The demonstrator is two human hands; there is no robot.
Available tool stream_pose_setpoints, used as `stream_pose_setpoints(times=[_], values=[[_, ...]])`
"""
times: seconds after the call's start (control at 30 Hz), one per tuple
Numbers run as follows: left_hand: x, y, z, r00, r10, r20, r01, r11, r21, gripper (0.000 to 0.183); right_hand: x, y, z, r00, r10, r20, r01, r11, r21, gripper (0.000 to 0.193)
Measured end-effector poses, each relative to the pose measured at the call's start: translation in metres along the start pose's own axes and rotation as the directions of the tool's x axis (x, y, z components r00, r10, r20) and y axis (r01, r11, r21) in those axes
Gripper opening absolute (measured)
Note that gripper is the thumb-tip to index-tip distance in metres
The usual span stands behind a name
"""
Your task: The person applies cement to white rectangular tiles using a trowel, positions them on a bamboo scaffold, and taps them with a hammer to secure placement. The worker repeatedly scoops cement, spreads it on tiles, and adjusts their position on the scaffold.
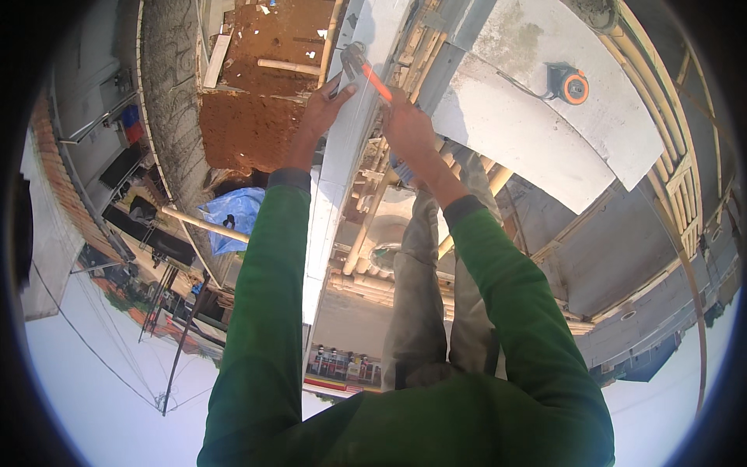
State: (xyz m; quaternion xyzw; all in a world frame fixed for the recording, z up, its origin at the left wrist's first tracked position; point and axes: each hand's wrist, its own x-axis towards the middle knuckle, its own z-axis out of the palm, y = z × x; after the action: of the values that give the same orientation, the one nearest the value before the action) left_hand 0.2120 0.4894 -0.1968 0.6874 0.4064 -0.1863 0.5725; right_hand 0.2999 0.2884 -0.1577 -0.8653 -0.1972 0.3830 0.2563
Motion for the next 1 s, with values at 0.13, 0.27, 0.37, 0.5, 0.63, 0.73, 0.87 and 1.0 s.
stream_pose_setpoints(times=[0.13,0.27,0.37,0.5,0.63,0.73,0.87,1.0], values=[[-0.053,-0.03,-0.02,0.98,-0.181,0.084,0.155,0.955,0.255,0.098,-0.002,0.003,0.003,1.0,-0.023,0.009,0.024,0.998,-0.053,0.022],[-0.134,-0.086,-0.034,0.992,-0.032,0.123,-0.073,0.645,0.76,0.098,0.0,0.007,0.009,0.999,-0.027,-0.016,0.026,0.998,-0.049,0.03],[-0.135,-0.114,-0.034,0.992,0.104,0.075,-0.128,0.787,0.604,0.082,0.001,0.005,0.012,0.998,-0.027,-0.053,0.025,0.999,-0.039,0.029],[-0.124,-0.127,-0.037,0.987,0.072,0.141,-0.142,0.799,0.584,0.064,-0.02,-0.004,0.014,1.0,-0.015,-0.025,0.014,0.999,-0.04,0.028],[-0.125,-0.125,-0.038,0.992,0.027,0.127,-0.105,0.743,0.661,0.062,-0.065,-0.003,0.027,0.983,-0.179,0.037,0.181,0.981,-0.068,0.027],[-0.125,-0.126,-0.036,0.973,0.169,0.154,-0.228,0.644,0.73,0.06,-0.09,0.011,0.048,0.922,-0.382,0.064,0.385,0.922,-0.039,0.028],[-0.121,-0.131,-0.037,0.981,0.07,0.181,-0.184,0.629,0.755,0.06,-0.1,0.035,0.073,0.902,-0.357,0.243,0.405,0.894,-0.19,0.028],[-0.12,-0.131,-0.04,0.979,0.058,0.193,-0.185,0.644,0.742,0.064,-0.109,0.042,0.076,0.898,-0.358,0.255,0.415,0.883,-0.219,0.028]])
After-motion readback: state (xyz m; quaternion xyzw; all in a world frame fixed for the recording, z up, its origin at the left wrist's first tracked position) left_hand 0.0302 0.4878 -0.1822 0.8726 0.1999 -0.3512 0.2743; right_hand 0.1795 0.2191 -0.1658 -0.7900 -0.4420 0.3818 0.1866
